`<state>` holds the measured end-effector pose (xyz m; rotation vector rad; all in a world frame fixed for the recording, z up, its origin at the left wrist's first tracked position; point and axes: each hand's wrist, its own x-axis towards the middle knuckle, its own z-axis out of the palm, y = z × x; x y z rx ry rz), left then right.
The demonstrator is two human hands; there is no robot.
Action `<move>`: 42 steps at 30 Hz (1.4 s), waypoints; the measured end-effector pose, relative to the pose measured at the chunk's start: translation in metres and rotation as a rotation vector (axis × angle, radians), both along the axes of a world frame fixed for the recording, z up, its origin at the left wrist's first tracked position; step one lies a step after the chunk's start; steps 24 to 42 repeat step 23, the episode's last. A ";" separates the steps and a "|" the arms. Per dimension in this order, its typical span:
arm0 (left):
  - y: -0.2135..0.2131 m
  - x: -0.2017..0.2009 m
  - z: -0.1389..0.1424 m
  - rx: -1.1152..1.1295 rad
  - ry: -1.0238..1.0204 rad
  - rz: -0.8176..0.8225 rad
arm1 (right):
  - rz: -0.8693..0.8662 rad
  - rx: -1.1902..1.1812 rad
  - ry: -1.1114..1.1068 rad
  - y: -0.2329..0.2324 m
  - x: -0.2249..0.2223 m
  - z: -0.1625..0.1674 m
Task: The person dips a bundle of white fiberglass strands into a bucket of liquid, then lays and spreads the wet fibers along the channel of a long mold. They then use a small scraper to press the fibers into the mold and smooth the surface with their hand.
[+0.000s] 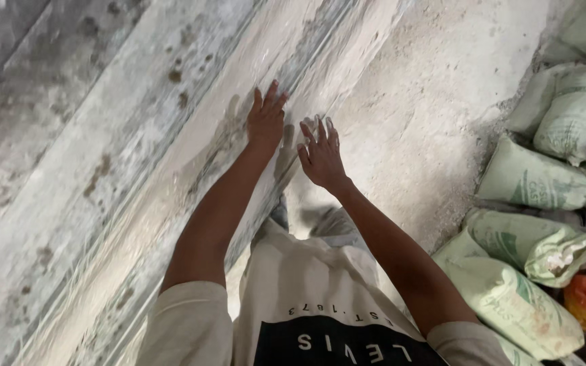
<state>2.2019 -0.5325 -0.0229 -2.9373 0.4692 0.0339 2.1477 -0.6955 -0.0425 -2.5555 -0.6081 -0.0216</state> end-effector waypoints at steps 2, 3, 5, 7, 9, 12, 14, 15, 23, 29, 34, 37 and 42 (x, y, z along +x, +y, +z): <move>-0.022 0.037 -0.004 -0.006 -0.024 0.005 | 0.001 -0.002 -0.006 -0.021 0.036 -0.002; -0.033 0.057 -0.007 -0.024 -0.051 0.013 | -0.002 0.013 -0.015 -0.031 0.055 -0.004; -0.056 0.097 -0.011 -0.045 -0.088 0.020 | -0.004 0.038 -0.035 -0.055 0.096 -0.007; -0.081 0.144 -0.010 -0.051 -0.117 0.025 | 0.008 0.096 -0.092 -0.081 0.141 -0.008; -0.106 0.180 -0.011 0.050 0.039 0.021 | 0.010 0.105 -0.079 -0.120 0.172 -0.015; -0.136 0.245 -0.002 0.054 0.024 0.047 | 0.012 0.095 -0.071 -0.163 0.249 -0.011; -0.163 0.273 0.002 0.064 0.085 0.058 | 0.013 0.102 -0.094 -0.197 0.282 -0.008; -0.168 0.289 0.004 0.105 0.174 0.070 | -0.006 0.076 -0.082 -0.210 0.302 -0.008; -0.232 0.418 -0.017 0.185 0.129 0.104 | -0.314 0.314 0.317 -0.295 0.459 -0.029; -0.232 0.418 -0.017 0.185 0.129 0.104 | -0.314 0.314 0.317 -0.295 0.459 -0.029; -0.232 0.418 -0.017 0.185 0.129 0.104 | -0.314 0.314 0.317 -0.295 0.459 -0.029; -0.232 0.418 -0.017 0.185 0.129 0.104 | -0.314 0.314 0.317 -0.295 0.459 -0.029; -0.232 0.418 -0.017 0.185 0.129 0.104 | -0.314 0.314 0.317 -0.295 0.459 -0.029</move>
